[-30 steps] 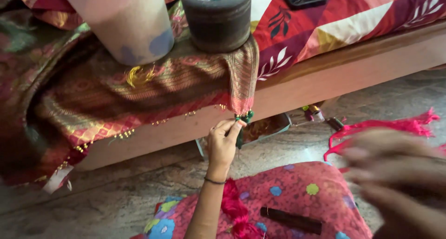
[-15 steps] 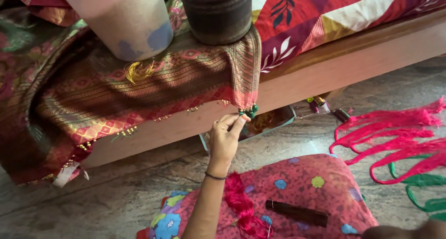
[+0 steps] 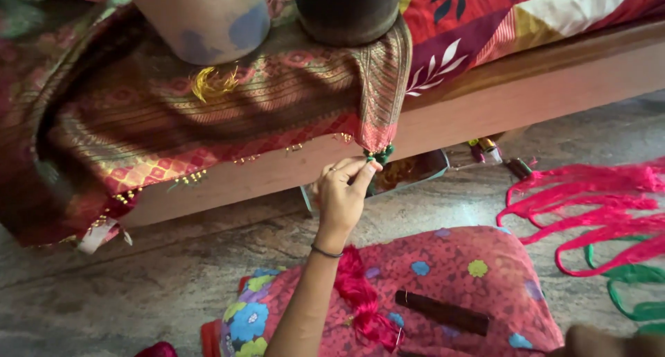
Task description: Tying decorative tassels onto the edge of a sari fabric.
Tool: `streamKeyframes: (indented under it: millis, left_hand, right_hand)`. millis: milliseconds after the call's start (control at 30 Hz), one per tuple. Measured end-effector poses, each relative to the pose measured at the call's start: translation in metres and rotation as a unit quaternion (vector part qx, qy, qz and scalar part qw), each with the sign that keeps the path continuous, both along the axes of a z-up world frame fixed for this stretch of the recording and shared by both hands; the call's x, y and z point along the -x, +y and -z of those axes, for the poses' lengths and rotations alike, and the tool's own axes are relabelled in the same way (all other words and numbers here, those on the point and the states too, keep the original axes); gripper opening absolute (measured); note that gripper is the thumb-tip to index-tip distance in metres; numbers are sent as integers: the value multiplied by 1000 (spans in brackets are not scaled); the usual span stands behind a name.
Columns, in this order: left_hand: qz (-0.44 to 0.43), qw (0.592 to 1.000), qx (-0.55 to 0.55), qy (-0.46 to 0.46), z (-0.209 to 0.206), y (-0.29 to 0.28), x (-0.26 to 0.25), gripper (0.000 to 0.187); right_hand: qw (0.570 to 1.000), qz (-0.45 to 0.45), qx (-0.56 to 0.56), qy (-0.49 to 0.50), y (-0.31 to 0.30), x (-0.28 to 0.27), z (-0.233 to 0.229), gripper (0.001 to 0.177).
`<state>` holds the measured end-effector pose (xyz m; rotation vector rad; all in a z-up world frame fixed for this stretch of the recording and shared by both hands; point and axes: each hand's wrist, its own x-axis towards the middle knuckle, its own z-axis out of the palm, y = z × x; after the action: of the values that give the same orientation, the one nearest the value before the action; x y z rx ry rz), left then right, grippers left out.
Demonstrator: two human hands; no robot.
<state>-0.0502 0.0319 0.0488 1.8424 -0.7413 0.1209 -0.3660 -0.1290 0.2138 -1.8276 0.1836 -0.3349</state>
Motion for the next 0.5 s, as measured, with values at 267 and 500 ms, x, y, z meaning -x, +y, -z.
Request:
streamKeyframes:
  millis: [267,500]
  left_hand:
    - [160,940,150,261,8,4,-11,21]
    - [243,869,182,391,25,7,-28,22]
  right_hand:
    - [998,39,-12,55,20,-208,94,16]
    - [996,47,-60,38,14,-233,120,17]
